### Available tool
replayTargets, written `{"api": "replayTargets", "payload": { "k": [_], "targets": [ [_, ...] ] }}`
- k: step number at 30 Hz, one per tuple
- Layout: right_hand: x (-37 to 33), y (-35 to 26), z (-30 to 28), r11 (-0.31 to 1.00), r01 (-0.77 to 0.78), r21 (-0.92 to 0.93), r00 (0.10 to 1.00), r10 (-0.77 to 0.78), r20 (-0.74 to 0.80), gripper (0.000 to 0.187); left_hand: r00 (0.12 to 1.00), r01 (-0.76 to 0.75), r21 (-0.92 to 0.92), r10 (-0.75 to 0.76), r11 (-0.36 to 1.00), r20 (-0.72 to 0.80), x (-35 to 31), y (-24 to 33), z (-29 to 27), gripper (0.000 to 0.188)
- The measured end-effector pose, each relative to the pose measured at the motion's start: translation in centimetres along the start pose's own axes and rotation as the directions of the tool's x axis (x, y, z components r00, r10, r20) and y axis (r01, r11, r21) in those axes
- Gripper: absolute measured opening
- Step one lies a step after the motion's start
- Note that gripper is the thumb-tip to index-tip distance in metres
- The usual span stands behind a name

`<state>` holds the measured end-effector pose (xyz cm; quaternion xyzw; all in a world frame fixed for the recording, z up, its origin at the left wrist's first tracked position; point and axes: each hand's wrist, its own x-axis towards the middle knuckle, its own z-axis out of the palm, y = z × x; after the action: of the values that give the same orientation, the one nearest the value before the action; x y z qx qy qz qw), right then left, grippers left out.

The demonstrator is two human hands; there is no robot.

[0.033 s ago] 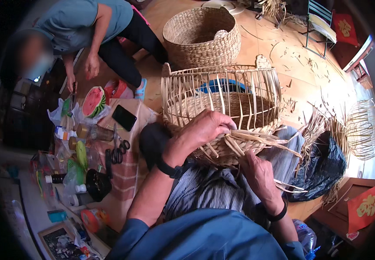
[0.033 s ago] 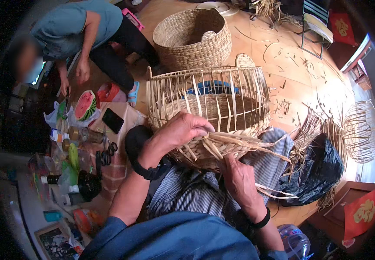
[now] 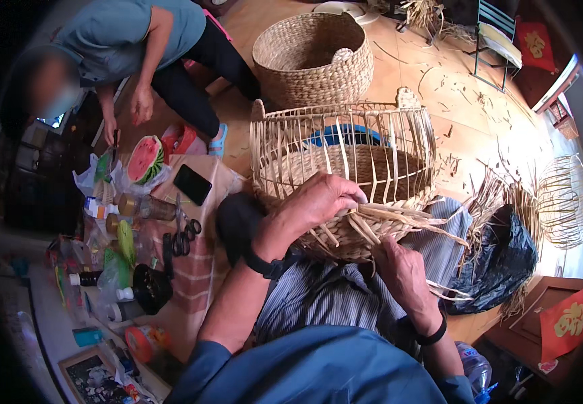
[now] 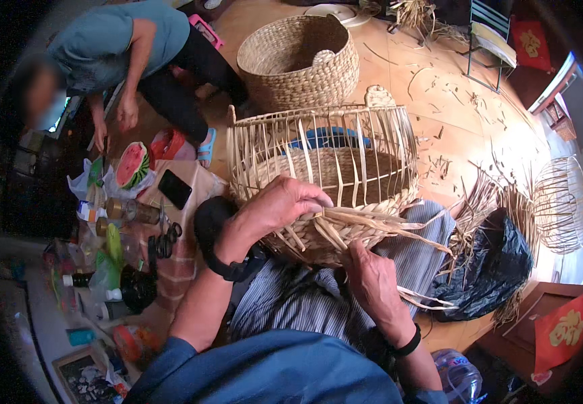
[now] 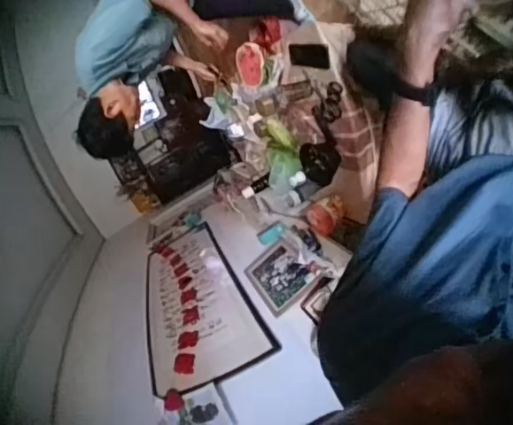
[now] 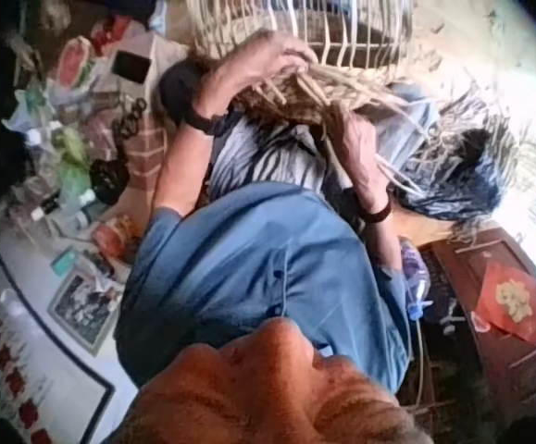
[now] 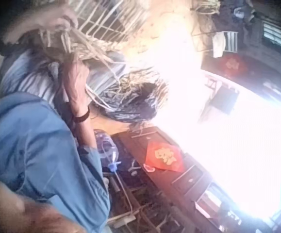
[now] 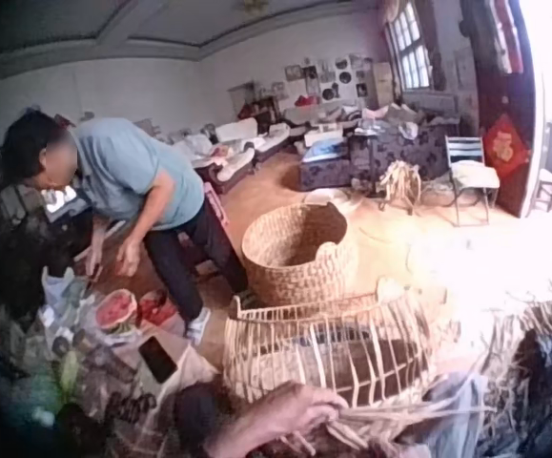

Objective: Weaving a large bamboo or wicker basket by hand.

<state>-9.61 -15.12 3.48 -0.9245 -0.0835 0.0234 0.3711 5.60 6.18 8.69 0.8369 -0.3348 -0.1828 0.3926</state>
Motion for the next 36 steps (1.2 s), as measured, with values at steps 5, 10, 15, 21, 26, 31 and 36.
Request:
{"api": "replayTargets", "payload": {
  "k": [5, 10, 15, 21, 26, 31, 36],
  "targets": [
    [-1.3, -2.1, -1.0, 0.970, -0.047, 0.237, 0.998, 0.054, -0.024, 0.014, 0.999, 0.028, -0.077, -0.031, 0.997, -0.034, 0.0, -0.3, 0.7, 0.019],
    [-0.5, -4.4, -2.3, 0.988, 0.044, 0.151, 0.998, -0.049, 0.035, 0.013, 0.995, 0.041, -0.021, -0.042, 0.999, -0.085, -0.5, 0.3, 1.3, 0.018],
    [1.2, -1.7, -4.8, 0.847, -0.247, 0.472, 0.968, 0.233, 0.089, 0.015, 0.995, -0.018, 0.142, 0.032, 0.990, -0.096, -2.3, 1.3, 1.5, 0.023],
    [2.2, -1.1, -1.0, 0.999, 0.002, -0.051, 0.987, -0.010, -0.160, 0.035, 0.993, 0.058, 0.097, -0.048, 0.994, -0.104, -2.2, 0.9, 1.6, 0.028],
    [2.2, -0.4, 0.6, 0.991, 0.048, -0.122, 0.969, -0.076, -0.234, 0.031, 0.995, 0.034, 0.030, -0.031, 0.999, -0.096, -1.7, 0.6, 1.7, 0.028],
    [1.6, -0.7, 0.0, 0.758, -0.207, 0.619, 0.968, 0.252, 0.015, 0.024, 0.984, -0.042, 0.219, 0.079, 0.975, -0.162, -3.4, 1.3, 3.3, 0.031],
    [2.9, -2.1, -2.6, 0.828, -0.117, 0.549, 0.993, 0.081, 0.090, 0.029, 0.928, -0.038, 0.249, 0.127, 0.968, -0.351, -3.7, 0.8, 6.0, 0.047]
  ]
}}
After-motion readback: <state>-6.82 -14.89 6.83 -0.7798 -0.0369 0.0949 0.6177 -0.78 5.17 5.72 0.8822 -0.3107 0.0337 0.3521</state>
